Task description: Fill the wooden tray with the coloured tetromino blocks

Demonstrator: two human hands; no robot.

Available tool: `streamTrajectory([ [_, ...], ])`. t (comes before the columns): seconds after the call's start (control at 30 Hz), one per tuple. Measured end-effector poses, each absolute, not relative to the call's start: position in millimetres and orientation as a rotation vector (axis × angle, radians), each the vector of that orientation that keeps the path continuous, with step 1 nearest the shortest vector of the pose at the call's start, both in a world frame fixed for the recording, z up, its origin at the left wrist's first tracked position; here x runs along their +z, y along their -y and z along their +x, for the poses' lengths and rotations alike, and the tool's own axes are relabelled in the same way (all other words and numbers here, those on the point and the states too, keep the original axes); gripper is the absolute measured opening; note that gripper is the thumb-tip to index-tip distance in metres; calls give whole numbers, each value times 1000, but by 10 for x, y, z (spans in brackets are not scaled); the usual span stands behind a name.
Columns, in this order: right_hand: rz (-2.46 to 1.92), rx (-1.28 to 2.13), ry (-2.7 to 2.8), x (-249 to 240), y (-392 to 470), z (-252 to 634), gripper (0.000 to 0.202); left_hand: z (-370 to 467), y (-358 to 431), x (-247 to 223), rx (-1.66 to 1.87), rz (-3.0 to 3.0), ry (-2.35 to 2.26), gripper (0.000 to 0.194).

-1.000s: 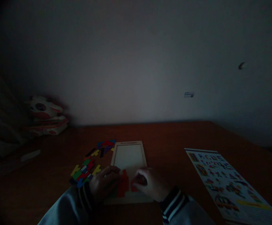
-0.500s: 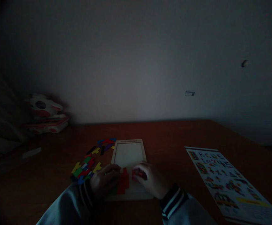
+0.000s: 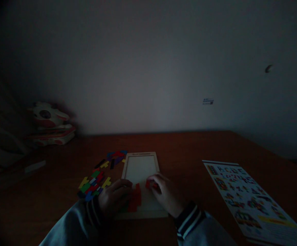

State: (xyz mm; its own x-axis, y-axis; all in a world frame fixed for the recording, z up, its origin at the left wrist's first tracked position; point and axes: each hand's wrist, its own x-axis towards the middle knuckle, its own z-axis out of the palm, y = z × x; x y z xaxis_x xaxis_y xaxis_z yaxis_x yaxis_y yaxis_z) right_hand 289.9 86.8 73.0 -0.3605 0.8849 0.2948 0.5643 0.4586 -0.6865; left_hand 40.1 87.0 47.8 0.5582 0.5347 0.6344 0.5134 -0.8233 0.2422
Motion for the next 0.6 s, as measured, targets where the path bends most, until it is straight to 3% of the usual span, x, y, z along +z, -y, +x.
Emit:
streamTrajectory([
  [0.33,-1175,520,2103,702,-848,2887,25,393,-864,494,1101,2745,-899,18],
  [0.53,-946,514,2250,805,-770,2832,50,405,-815,587,1162,2738,-749,16],
  [0.6,-914,525,2292,830,-742,2797,43,408,-791,619,1179,2737,-687,18],
])
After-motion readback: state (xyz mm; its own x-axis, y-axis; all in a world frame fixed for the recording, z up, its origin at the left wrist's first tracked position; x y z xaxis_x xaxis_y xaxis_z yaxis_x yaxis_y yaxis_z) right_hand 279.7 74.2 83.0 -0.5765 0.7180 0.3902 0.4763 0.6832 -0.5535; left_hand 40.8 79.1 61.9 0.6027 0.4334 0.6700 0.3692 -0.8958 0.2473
